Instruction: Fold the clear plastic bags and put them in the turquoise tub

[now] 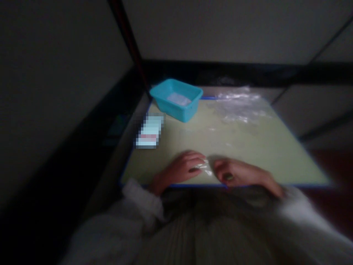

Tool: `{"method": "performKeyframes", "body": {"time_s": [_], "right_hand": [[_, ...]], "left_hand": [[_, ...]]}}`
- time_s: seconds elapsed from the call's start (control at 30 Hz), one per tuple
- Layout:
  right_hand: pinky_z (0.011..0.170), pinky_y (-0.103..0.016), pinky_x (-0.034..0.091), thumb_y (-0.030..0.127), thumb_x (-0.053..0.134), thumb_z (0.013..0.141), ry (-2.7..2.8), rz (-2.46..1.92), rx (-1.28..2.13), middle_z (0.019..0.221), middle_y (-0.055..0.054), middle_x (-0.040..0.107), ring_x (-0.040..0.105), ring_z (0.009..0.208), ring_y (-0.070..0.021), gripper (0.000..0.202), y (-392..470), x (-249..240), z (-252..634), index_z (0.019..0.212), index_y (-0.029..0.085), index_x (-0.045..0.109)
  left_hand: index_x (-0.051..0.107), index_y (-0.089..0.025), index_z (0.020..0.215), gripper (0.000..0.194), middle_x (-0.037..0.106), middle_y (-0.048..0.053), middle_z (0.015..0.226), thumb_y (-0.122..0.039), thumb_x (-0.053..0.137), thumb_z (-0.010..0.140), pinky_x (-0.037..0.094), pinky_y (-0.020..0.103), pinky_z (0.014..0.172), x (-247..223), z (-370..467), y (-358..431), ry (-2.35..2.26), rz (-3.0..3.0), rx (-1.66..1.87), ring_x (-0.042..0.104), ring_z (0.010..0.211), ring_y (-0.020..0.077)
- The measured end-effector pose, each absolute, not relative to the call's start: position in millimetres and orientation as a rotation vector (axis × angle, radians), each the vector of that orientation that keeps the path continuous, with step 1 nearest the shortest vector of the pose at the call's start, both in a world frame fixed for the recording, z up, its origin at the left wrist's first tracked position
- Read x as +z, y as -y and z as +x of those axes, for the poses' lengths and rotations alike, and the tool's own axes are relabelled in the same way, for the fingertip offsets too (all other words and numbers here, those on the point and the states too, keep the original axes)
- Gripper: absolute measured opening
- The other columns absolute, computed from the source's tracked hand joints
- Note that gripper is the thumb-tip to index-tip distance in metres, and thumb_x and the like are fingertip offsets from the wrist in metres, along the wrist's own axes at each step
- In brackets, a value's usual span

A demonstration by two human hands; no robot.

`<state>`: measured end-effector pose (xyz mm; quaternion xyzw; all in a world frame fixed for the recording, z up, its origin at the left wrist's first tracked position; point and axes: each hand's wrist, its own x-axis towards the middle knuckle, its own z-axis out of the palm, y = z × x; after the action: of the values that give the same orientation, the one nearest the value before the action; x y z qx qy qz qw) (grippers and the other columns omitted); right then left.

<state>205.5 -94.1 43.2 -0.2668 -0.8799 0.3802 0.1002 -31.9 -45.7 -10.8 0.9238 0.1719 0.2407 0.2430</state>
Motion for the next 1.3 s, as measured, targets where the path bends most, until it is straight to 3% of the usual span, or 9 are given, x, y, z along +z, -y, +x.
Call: {"method": "performKeyframes", "body": {"time_s": [0.23,0.63,0.83,0.97,1.1,1.3], "right_hand": [[0.072,-0.028,0.045,0.007,0.053,0.078,2.423,-0.884,1.056,0.082,-0.004,0.062,0.057,0.077,-0.0146,0.013,91.3,48.2,209.5,0.074,0.017,0.06],[0.071,-0.028,0.049,0.02,0.055,0.081,2.17,-0.986,0.946,0.084,-0.006,0.07,0.065,0.077,-0.0161,0.008,94.1,42.4,219.1,0.082,0.017,0.062],[0.067,-0.027,0.048,0.023,0.054,0.083,1.995,-1.161,0.903,0.076,-0.003,0.067,0.062,0.071,-0.0154,0.01,94.4,39.2,217.2,0.078,0.017,0.06],[0.065,-0.026,0.047,0.032,0.057,0.084,1.814,-1.288,0.884,0.076,-0.003,0.065,0.061,0.073,-0.0162,0.014,94.3,39.7,209.6,0.086,0.017,0.057],[0.062,-0.027,0.047,0.032,0.06,0.082,1.734,-1.368,0.838,0.08,-0.003,0.067,0.062,0.07,-0.0167,0.029,90.4,29.2,203.1,0.106,0.019,0.05],[0.062,-0.03,0.047,0.023,0.049,0.084,1.829,-1.544,0.539,0.076,-0.003,0.064,0.06,0.065,-0.0178,0.034,81.8,0.2,204.5,0.117,0.016,0.047]], "left_hand": [[0.063,-0.018,0.106,0.024,0.063,0.009,0.116,-0.023,0.06,0.082,0.043,0.039,0.097,-11.6,-31.8,44.9,-0.494,2.544,0.662,0.057,0.109,0.0204],[0.067,-0.017,0.087,0.009,0.067,0.008,0.106,-0.02,0.06,0.082,0.047,0.037,0.09,-11.3,-23.2,50.4,-0.597,2.562,0.738,0.06,0.097,0.0192],[0.065,-0.015,0.077,0.015,0.066,0.007,0.087,-0.014,0.052,0.085,0.049,0.028,0.076,-14.0,-15.2,52.5,-0.697,2.314,0.835,0.061,0.083,0.0155],[0.062,-0.014,0.074,0.013,0.064,0.004,0.074,-0.012,0.053,0.082,0.047,0.025,0.066,-14.7,-10.1,51.1,-0.848,2.168,0.83,0.059,0.069,0.0133],[0.062,-0.014,0.086,0.011,0.063,0.001,0.071,-0.011,0.053,0.08,0.048,0.022,0.061,-17.0,-5.7,46.3,-0.925,1.962,0.815,0.059,0.066,0.0121],[0.054,-0.016,0.114,0.04,0.063,0.001,0.079,-0.008,0.057,0.075,0.053,0.025,0.065,-23.6,2.0,38.8,-1.024,1.928,0.871,0.061,0.067,0.0124]]}}
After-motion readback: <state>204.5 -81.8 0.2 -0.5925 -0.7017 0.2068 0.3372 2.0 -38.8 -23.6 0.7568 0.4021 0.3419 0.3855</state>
